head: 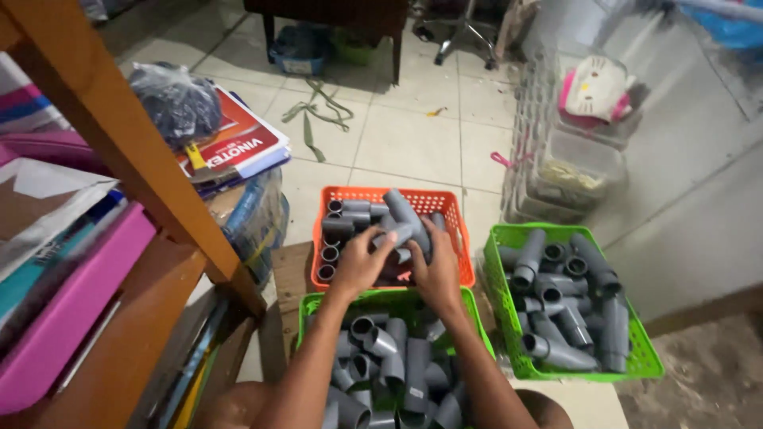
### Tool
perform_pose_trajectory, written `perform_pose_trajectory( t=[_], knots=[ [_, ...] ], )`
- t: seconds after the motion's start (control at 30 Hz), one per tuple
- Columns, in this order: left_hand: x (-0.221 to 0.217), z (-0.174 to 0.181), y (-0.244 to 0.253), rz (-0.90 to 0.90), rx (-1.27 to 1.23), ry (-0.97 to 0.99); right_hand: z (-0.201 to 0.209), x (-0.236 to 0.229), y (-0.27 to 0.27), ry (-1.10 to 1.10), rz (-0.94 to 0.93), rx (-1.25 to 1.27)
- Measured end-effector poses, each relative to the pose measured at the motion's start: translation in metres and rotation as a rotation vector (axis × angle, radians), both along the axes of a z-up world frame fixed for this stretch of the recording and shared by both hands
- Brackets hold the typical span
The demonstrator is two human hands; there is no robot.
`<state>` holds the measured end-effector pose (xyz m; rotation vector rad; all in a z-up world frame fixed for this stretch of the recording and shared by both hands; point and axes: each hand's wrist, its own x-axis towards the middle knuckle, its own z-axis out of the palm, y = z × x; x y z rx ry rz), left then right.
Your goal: Sorting various PVC pipe fittings into different baskets based on their type
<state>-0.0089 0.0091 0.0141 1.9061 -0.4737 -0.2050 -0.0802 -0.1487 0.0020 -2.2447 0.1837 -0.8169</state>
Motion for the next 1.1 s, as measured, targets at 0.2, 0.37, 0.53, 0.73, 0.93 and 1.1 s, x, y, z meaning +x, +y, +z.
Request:
perform_pose_trajectory(
  t=[0.2, 0.37, 0.53, 0.73, 0.93, 1.1],
  knots=[
    [0.0, 0.004, -0.002, -0.043, -0.117, 0.004, 0.009, -0.013, 0.0, -0.087, -0.029, -0.068],
    [0.004, -0.009, -0.001, 0.087, -0.224, -0.08, -0.007, -0.004, -0.014, -0.169, -0.085, 0.115],
    [-0.005, 0.007, 0.0, 0.13, -0.277, -0.274, 0.014, -0.015, -0.006, -0.103, -0.122, 0.246],
    [0.004, -0.014, -0.001, -0.053, -0.498, 0.105, 0.0, -0.017, -0.004, 0.043, -0.021, 0.258],
    [-0.009, 0.005, 0.001, -0.009, -0.604, 0.298, 0.001, -0.018, -0.002, 0.079, 0.074, 0.135],
    [0.024, -0.047, -0.009, 0.097, -0.716, 0.327, 0.008, -0.026, 0.006, 0.007, 0.113, 0.16]
  ],
)
